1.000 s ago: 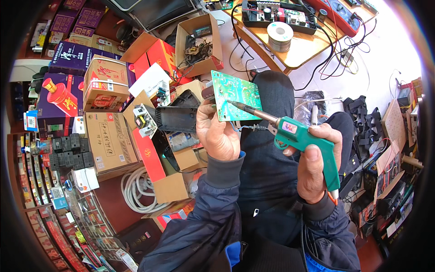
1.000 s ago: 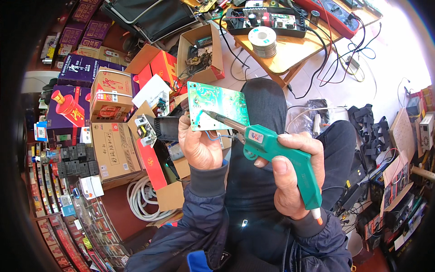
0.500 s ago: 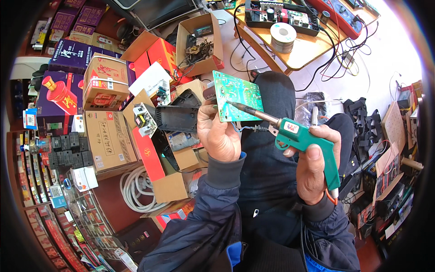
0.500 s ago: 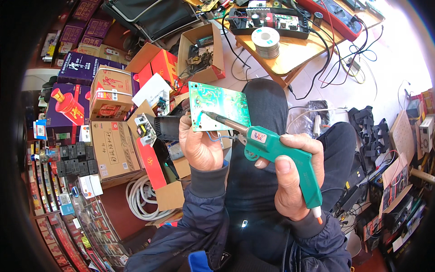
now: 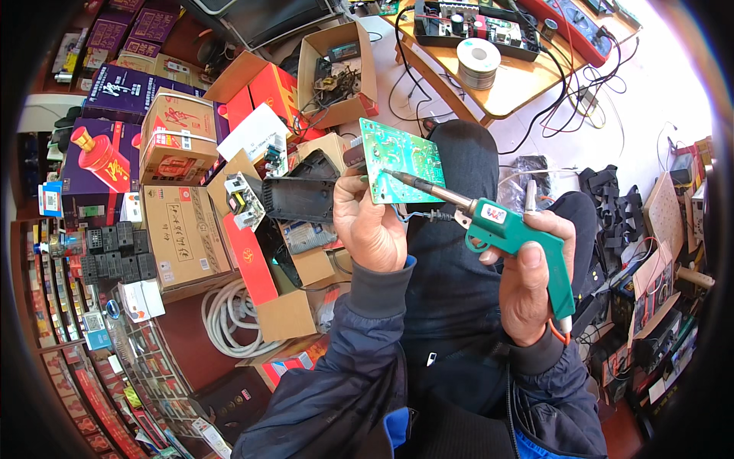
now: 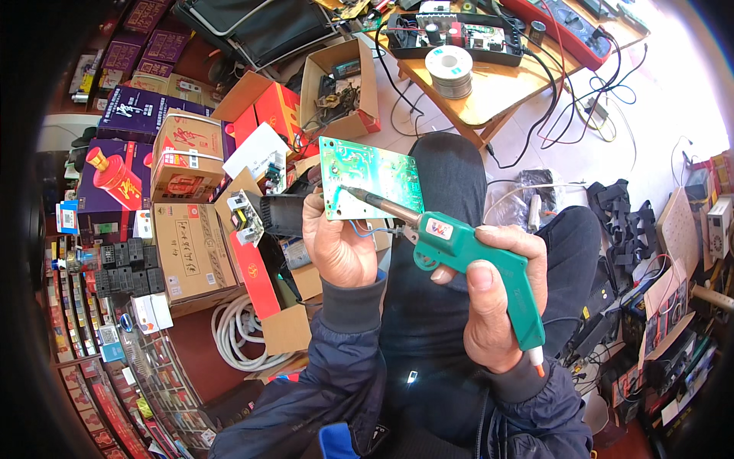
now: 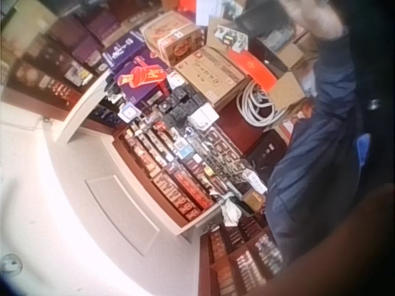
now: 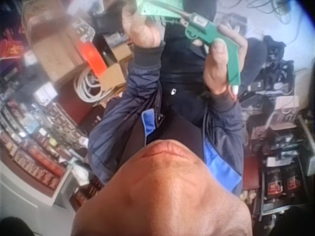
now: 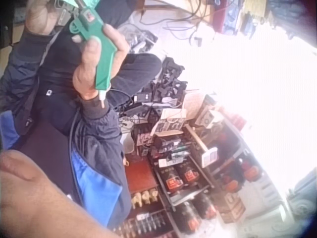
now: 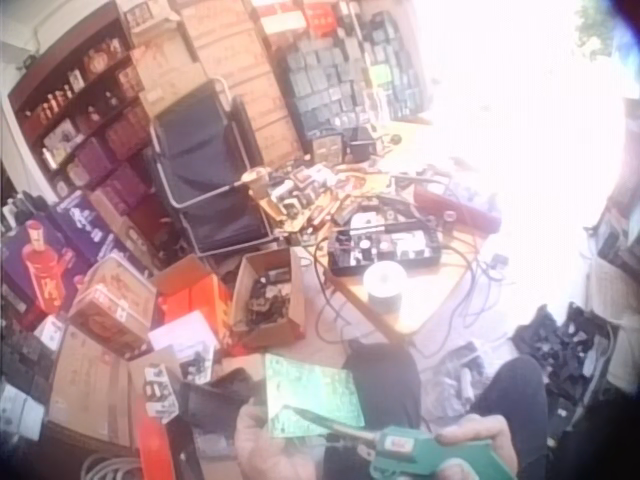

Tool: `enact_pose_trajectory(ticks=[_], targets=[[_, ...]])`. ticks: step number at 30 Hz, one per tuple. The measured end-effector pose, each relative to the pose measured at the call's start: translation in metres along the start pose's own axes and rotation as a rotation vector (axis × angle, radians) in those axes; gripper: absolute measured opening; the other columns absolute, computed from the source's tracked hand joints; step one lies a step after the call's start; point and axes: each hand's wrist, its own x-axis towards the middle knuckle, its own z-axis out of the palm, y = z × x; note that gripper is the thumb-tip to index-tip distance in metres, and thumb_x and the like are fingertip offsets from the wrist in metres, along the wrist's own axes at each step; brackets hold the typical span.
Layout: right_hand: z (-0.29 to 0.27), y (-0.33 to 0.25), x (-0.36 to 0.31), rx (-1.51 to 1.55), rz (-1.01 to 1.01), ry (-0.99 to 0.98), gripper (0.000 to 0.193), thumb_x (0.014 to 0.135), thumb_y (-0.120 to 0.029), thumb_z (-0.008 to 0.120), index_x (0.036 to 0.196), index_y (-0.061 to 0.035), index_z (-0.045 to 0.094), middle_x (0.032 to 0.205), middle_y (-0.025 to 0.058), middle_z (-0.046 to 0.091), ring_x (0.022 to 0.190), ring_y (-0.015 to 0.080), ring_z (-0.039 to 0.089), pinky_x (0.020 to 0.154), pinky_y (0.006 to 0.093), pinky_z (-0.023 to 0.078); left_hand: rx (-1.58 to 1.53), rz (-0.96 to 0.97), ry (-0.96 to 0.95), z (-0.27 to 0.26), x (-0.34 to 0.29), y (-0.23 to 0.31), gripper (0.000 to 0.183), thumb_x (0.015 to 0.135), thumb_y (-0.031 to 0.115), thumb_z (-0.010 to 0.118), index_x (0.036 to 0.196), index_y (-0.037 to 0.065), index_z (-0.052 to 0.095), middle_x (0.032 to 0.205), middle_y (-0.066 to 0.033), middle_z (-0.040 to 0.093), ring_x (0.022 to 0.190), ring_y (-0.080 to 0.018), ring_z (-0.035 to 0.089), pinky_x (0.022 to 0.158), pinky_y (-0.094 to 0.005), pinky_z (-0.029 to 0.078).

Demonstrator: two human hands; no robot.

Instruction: The person sits on the floor and uses a soldering iron to heat and remove a component from a green circuit board. They then use multimeter probes to test points on the board, reposition the board, and continue soldering and testing.

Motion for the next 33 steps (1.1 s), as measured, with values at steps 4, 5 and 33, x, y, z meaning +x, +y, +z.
enact_pose_trajectory(ticks=[4,5,33], targets=[[0.0013,-0.0030,-0.0004,0.027,0.026,0.009,0.042,0.109,-0.024,0.069,0.139,-0.0004,0.051,0.116,0.0242,0.074,0.091,0.0243,0.073,0.092,0.0377,0.058,-0.001,-0.005,-0.034,-0.0005,0.0001,0.0017,0.022,0.099,0.007,0.074,0.118,0.006,0.062,0.118,-0.0096,0.075,0.106,-0.0202,0.075,0.092,-0.0364,0.063],[0.0015,-0.0034,-0.0002,0.022,0.028,0.007,0.042,0.109,-0.024,0.069,0.139,-0.0005,0.051,0.116,0.0241,0.074,0.092,0.0243,0.073,0.092,0.0377,0.058,-0.005,-0.008,-0.049,-0.0005,-0.0001,0.0021,0.022,0.099,0.007,0.074,0.117,0.006,0.062,0.118,-0.0093,0.075,0.106,-0.0201,0.075,0.092,-0.0361,0.063],[0.0040,-0.0032,0.0011,-0.005,0.002,-0.005,0.040,0.109,-0.023,0.068,0.135,0.0023,0.051,0.115,0.0201,0.069,0.091,0.0252,0.074,0.090,0.0374,0.058,-0.004,-0.036,0.006,0.0064,-0.0032,0.0045,0.011,0.105,0.014,0.065,0.114,0.011,0.061,0.113,-0.0084,0.075,0.101,-0.0193,0.076,0.086,-0.0351,0.064]])
